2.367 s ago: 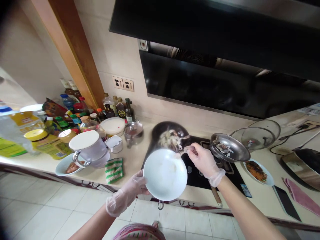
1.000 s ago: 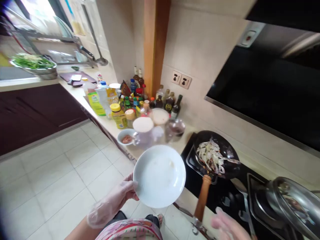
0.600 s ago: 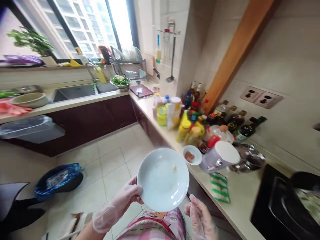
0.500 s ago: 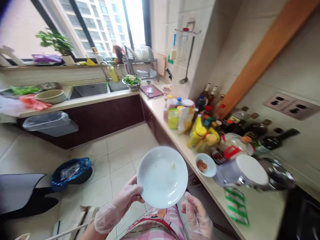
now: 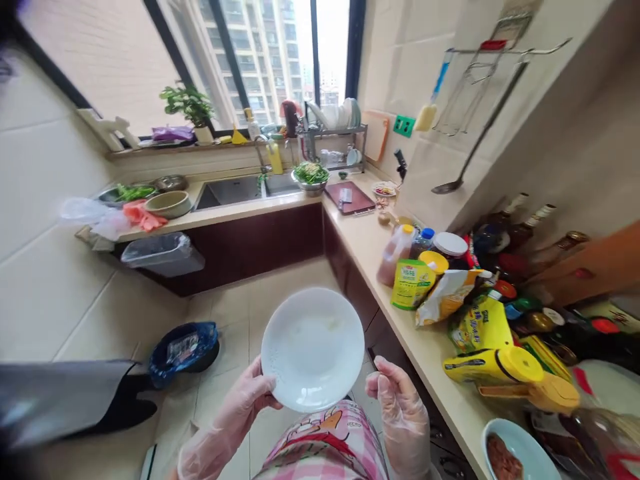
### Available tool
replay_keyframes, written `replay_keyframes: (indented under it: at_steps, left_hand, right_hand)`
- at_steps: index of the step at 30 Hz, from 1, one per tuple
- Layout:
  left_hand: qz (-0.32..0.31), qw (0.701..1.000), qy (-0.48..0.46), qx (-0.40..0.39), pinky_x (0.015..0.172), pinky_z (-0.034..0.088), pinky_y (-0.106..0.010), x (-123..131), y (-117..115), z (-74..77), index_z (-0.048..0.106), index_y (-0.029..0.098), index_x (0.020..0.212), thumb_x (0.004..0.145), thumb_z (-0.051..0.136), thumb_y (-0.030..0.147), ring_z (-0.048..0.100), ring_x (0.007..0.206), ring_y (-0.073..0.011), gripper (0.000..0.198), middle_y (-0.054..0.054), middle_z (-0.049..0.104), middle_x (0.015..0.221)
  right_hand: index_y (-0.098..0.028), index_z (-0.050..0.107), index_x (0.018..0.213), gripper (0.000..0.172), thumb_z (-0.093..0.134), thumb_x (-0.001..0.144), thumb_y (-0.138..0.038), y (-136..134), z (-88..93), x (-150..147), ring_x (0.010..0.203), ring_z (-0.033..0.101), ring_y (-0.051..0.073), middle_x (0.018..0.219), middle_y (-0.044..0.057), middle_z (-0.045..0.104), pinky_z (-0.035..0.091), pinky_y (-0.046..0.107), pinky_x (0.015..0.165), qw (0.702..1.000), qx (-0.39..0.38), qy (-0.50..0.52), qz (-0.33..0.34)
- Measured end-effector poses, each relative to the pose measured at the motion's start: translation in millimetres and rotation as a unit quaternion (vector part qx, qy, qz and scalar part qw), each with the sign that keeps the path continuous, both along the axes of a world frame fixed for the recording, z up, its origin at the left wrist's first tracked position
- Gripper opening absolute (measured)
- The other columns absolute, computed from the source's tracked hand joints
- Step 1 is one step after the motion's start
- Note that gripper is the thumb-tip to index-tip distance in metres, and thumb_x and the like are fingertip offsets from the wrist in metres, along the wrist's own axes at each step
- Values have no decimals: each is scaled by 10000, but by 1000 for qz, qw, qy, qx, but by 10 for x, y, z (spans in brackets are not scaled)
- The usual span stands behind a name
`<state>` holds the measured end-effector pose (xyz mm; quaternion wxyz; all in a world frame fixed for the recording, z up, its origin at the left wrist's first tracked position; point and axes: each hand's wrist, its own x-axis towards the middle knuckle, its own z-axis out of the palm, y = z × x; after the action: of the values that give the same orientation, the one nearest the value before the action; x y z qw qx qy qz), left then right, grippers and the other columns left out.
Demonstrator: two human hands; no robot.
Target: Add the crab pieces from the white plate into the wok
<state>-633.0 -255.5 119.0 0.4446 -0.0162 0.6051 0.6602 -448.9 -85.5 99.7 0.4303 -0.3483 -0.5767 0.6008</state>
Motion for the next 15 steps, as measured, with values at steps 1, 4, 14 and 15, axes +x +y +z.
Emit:
replay_keyframes:
  at_steps: [1,4,14,15]
  left_hand:
    - [-16,1000,1,-5,493,509,-247,-36,9,9,626,173,919,533,665,171,583,560,-129,388,17,646,715]
    - [-88,996,4,-5,500,513,-243,-63,27,-31,630,177,911,564,712,206,590,569,-130,357,21,646,710]
    - [-423,905,-54,-3,513,495,-253,1184,426,-286,672,180,840,545,821,292,569,584,-136,349,14,648,705]
    - [-452,890,-60,-6,513,491,-256,1404,453,-268,678,179,839,529,837,297,567,578,-138,367,11,650,701]
  right_hand:
    - [-235,738,979,291,703,814,-473,-70,-3,40,613,681,168,724,44,727,596,278,620,1000,1,-7,-19]
    - [-237,726,984,285,662,845,-478,-434,-80,318,604,664,165,682,29,699,586,275,609,994,-4,-25,-105]
    - [-197,705,935,383,614,844,-557,-2099,-99,1995,599,638,186,662,41,676,576,311,600,860,-43,-97,-500]
    - [-188,699,946,408,611,839,-572,-2209,-77,2236,611,641,190,671,45,679,576,318,614,833,-47,-103,-541]
